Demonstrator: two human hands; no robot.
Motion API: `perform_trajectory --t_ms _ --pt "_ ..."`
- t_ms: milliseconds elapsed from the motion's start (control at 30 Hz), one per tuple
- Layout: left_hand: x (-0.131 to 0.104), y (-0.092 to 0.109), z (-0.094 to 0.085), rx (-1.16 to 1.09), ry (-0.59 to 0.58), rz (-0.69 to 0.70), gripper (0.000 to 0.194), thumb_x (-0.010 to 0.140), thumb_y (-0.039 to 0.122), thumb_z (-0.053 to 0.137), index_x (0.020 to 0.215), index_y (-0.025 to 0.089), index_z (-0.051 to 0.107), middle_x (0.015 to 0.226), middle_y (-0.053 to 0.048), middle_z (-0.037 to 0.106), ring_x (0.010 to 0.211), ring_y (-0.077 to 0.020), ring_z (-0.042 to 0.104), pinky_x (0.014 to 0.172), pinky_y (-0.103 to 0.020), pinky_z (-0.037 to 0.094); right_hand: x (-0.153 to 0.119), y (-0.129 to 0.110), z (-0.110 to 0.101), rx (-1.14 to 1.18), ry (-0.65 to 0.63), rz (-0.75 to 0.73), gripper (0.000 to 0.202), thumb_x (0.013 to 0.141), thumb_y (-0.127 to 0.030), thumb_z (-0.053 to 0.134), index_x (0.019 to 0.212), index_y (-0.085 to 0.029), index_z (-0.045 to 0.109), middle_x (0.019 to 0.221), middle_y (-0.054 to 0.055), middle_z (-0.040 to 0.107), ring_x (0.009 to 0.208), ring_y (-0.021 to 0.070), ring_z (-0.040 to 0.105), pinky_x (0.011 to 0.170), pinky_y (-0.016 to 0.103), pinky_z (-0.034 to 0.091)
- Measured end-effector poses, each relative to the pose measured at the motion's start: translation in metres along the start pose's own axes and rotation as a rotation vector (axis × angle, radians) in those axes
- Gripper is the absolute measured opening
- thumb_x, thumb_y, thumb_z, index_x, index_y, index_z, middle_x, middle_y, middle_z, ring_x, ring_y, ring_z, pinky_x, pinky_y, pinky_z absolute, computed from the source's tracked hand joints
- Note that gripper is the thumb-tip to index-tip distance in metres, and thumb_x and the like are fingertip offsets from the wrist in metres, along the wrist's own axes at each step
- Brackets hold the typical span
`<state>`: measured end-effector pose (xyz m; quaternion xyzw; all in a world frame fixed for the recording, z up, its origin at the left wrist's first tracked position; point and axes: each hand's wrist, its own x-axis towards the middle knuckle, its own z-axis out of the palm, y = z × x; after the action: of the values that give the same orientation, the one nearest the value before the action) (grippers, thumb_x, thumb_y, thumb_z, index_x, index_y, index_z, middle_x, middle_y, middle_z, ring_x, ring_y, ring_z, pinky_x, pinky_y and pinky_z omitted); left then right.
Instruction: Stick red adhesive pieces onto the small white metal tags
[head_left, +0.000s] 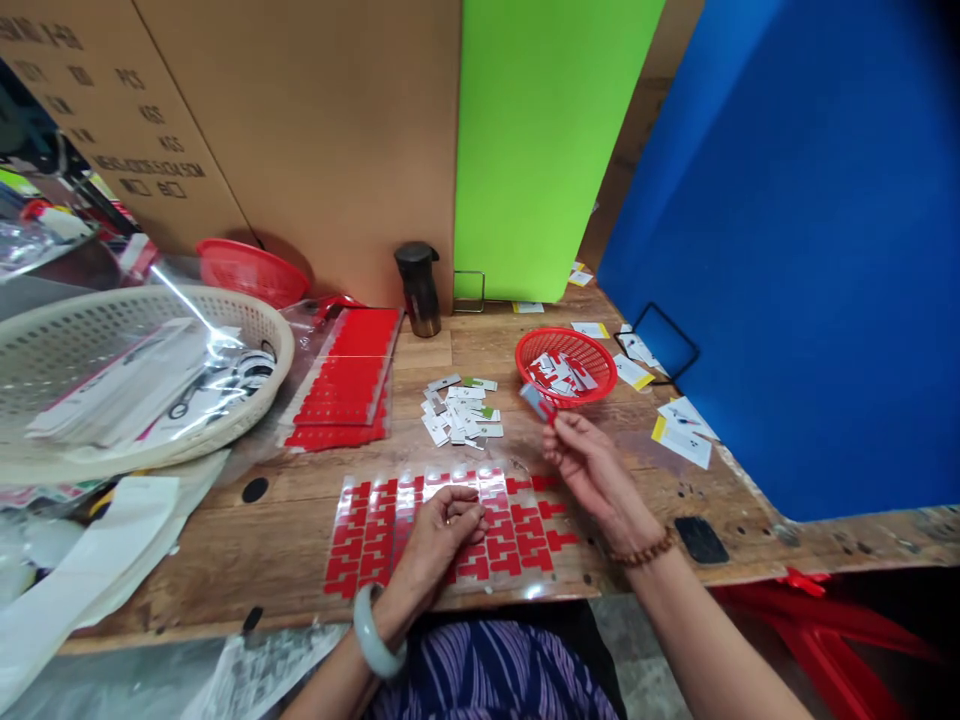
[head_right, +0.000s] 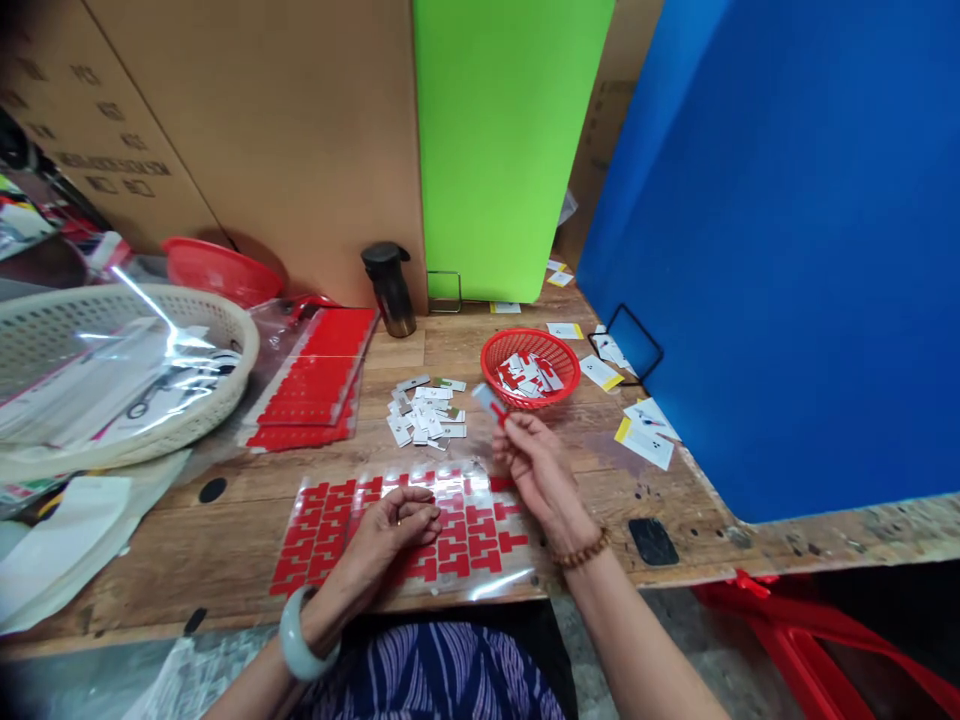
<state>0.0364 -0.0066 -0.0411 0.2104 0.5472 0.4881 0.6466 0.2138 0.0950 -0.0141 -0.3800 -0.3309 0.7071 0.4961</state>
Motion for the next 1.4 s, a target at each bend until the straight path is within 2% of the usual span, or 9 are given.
perform_trajectory --t_ms 100,200,267,400,533,767,967,1233,1400 --pt "0.004 -0.005 0.004 -0.02 -0.019 -0.005 0.04 0.06 0.028 0.079 0.09 0.011 0.057 0.072 -0.002 0.065 0.065 -0.0117 0.065 0.069 -0.025 0.051 0.021 0.0 0.009 -0.098 0.015 -0.113 0.026 0.073 -0.039 0.068 0.087 -0.02 0.058 0.081 0.002 0.068 0.062 0.0105 0.062 0.058 0.022 0.051" --pt "0.005 -0.009 0.014 -0.045 -0.015 0.0 0.042 0.059 0.028 0.08 0.091 0.012 0.058 0.075 -0.003 0.064 0.068 -0.0124 0.065 0.07 -0.026 0.05 0.04 0.016 0.019 -0.713 -0.074 -0.216 0.021 0.083 -0.039 0.052 0.09 -0.019 0.056 0.077 0.002 0.065 0.059 0.0128 0.06 0.055 0.025 0.049" --pt "0.006 -0.011 0.019 -0.065 -0.014 0.0 0.044 0.059 0.029 0.08 0.093 0.012 0.057 0.078 -0.003 0.064 0.07 -0.0128 0.065 0.072 -0.026 0.05 0.052 0.027 0.023 -0.927 -0.096 -0.272 0.013 0.081 -0.03 0.053 0.084 -0.018 0.058 0.072 0.002 0.061 0.064 0.0151 0.058 0.061 0.028 0.048" --pt "0.008 -0.014 0.022 -0.083 -0.006 0.0 0.047 0.058 0.031 0.081 0.094 0.011 0.057 0.079 -0.005 0.065 0.071 -0.0142 0.066 0.072 -0.027 0.05 0.07 0.041 0.03 -1.104 -0.099 -0.371 0.01 0.072 -0.014 0.057 0.081 -0.017 0.06 0.083 0.005 0.055 0.084 0.0186 0.052 0.08 0.031 0.041" --pt "0.009 -0.013 0.02 -0.106 -0.013 -0.01 0.049 0.056 0.031 0.082 0.094 0.011 0.058 0.083 -0.006 0.065 0.071 -0.015 0.066 0.072 -0.027 0.05 0.079 0.047 0.033 -1.212 -0.101 -0.392 0.011 0.07 -0.011 0.057 0.08 -0.015 0.059 0.082 0.005 0.051 0.078 0.0182 0.048 0.076 0.031 0.038" --pt "0.007 -0.009 0.021 -0.088 -0.005 -0.025 0.047 0.059 0.028 0.082 0.094 0.011 0.057 0.089 -0.011 0.067 0.073 -0.0153 0.067 0.072 -0.027 0.052 0.08 0.044 0.03 -1.204 -0.068 -0.402 0.006 0.069 -0.011 0.053 0.072 -0.017 0.054 0.073 0.001 0.051 0.072 0.0155 0.047 0.07 0.027 0.036" --pt "0.006 -0.005 0.02 -0.104 -0.014 -0.061 0.035 0.067 0.019 0.077 0.094 0.011 0.056 0.083 -0.009 0.068 0.071 -0.0141 0.068 0.071 -0.025 0.054 0.058 0.022 0.016 -1.04 -0.004 -0.299 0.005 0.072 -0.024 0.052 0.07 -0.019 0.051 0.062 -0.002 0.053 0.059 0.0137 0.049 0.057 0.025 0.038" --pt "0.001 0.016 0.026 -0.159 -0.04 -0.074 0.028 0.077 0.017 0.068 0.1 0.012 0.054 0.077 -0.006 0.069 0.062 -0.0121 0.068 0.063 -0.022 0.056 -0.01 0.014 -0.003 -0.64 -0.256 0.082 0.021 0.074 -0.037 0.062 0.078 -0.018 0.054 0.057 -0.004 0.055 0.047 0.0092 0.049 0.046 0.021 0.039" --pt "-0.002 0.018 0.029 -0.087 -0.059 -0.117 0.022 0.069 0.017 0.075 0.082 0.009 0.058 0.062 -0.005 0.067 0.05 -0.0112 0.065 0.051 -0.017 0.054 -0.041 0.021 -0.006 -0.634 -0.305 0.064 0.02 0.077 -0.035 0.065 0.086 -0.019 0.06 0.065 -0.004 0.055 0.056 0.0101 0.05 0.053 0.022 0.039"
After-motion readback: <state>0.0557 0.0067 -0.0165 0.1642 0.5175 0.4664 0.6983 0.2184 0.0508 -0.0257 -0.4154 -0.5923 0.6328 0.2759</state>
